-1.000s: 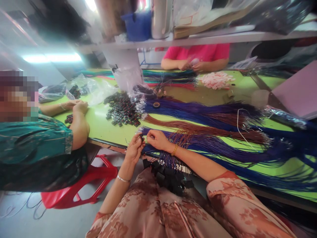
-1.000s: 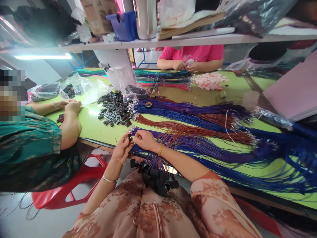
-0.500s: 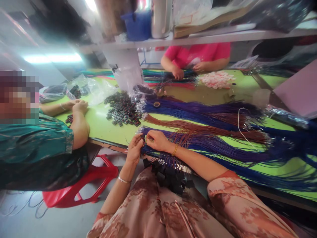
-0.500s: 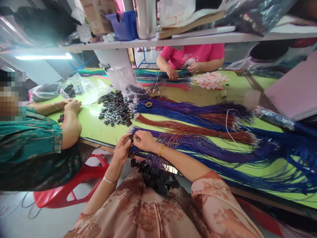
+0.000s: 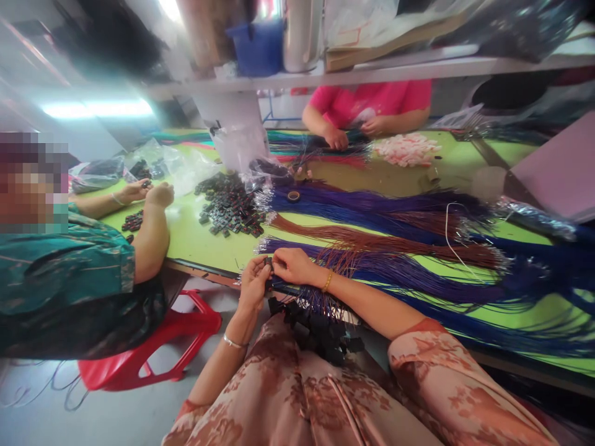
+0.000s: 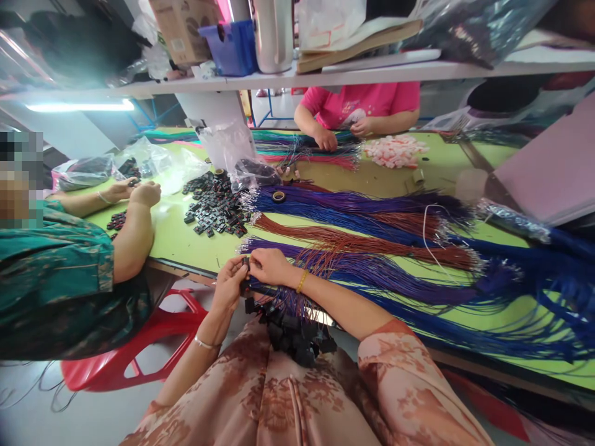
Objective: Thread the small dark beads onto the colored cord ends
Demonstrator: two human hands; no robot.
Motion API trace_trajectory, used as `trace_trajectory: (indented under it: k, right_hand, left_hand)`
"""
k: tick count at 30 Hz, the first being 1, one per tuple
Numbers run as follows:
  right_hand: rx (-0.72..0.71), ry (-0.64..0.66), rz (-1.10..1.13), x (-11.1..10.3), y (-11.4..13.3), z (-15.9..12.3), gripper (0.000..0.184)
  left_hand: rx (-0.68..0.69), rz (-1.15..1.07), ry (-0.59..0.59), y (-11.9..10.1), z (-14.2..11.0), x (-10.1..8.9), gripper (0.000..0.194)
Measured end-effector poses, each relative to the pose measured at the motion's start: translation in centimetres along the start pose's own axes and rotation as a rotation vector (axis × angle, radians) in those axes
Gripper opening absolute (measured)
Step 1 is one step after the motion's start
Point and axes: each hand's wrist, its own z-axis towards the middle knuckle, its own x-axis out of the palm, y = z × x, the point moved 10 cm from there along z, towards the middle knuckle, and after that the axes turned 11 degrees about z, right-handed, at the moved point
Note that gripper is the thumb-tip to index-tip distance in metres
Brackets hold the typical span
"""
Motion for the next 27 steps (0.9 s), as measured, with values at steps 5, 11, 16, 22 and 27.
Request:
trace_trajectory:
  k: [5, 11, 16, 22, 27]
  right_hand:
    - [0.255, -0.068, -0.14, -3.5, -4.7, 1.9, 0.014]
    - [0.342, 0.093, -0.278, -2.8, -7.5, 2.9, 0.012]
    - [0.299, 0.09, -0.321, -2.9, -6.8, 2.8, 0.015]
    - [0.304, 0.044, -0.364, -3.6, -6.3, 3.2, 0.017]
    - [0.28, 0.034, -0.149, -3.2, -6.4, 4.6, 0.011]
  left_hand:
    - [-0.021, -0.057, 0.075, -0.7, -0.1, 0.5, 0.047]
    - [-0.086, -0.157, 0.132, -0.4, 0.4, 1.6, 0.038]
    - [-0.127, -0.173, 0.169, 0.3, 0.4, 2.3, 0.039]
    - [-0.139, -0.222, 0.129, 0.8, 0.5, 2.3, 0.038]
    - [-0.123, -0.206, 0.146, 0.9, 0.6, 2.4, 0.037]
